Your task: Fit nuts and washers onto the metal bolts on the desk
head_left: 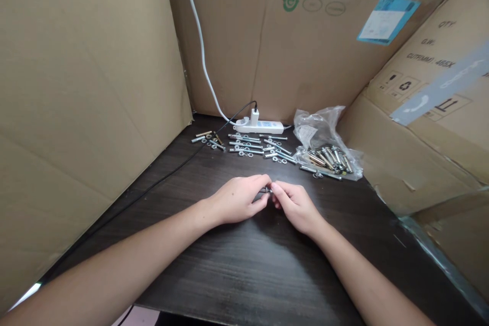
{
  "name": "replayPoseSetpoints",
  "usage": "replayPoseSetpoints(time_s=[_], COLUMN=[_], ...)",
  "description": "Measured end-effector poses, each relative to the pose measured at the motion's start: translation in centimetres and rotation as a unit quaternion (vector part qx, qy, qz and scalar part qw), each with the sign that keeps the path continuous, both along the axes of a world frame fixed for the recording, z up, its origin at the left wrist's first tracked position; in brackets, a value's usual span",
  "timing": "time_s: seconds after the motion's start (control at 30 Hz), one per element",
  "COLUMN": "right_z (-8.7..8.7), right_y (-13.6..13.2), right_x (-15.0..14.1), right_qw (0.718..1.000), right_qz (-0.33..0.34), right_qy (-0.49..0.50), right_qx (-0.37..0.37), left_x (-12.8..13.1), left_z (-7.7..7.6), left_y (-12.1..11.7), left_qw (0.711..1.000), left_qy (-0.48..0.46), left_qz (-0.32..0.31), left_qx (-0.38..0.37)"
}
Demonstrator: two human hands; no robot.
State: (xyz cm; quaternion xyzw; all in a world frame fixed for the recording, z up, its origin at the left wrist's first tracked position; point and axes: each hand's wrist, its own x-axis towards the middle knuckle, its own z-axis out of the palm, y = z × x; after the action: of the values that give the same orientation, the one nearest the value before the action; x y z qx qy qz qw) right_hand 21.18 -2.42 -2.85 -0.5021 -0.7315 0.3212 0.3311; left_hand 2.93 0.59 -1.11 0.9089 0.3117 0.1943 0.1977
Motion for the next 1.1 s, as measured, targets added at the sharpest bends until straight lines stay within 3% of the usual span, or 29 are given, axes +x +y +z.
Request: replayPoseSetpoints(time_s=[0.37,1.1], right_z=[0.20,-0.07], right_y=[-0.15,-0.06], right_x=[0.09,-0.11], right_qw=[1.000,1.000], right_qz=[0.006,0.005], right_qy=[0.007,0.015], right_qx=[0.020,-0.008], left_x=[0.00,0.00], left_z=[0.14,-0.06], left_y=[-0.03,0.06], left_qw=[1.000,1.000], left_qy=[0.001,-0.011], left_qz=[0.009,-0.012], left_qx=[0.002,-0.004])
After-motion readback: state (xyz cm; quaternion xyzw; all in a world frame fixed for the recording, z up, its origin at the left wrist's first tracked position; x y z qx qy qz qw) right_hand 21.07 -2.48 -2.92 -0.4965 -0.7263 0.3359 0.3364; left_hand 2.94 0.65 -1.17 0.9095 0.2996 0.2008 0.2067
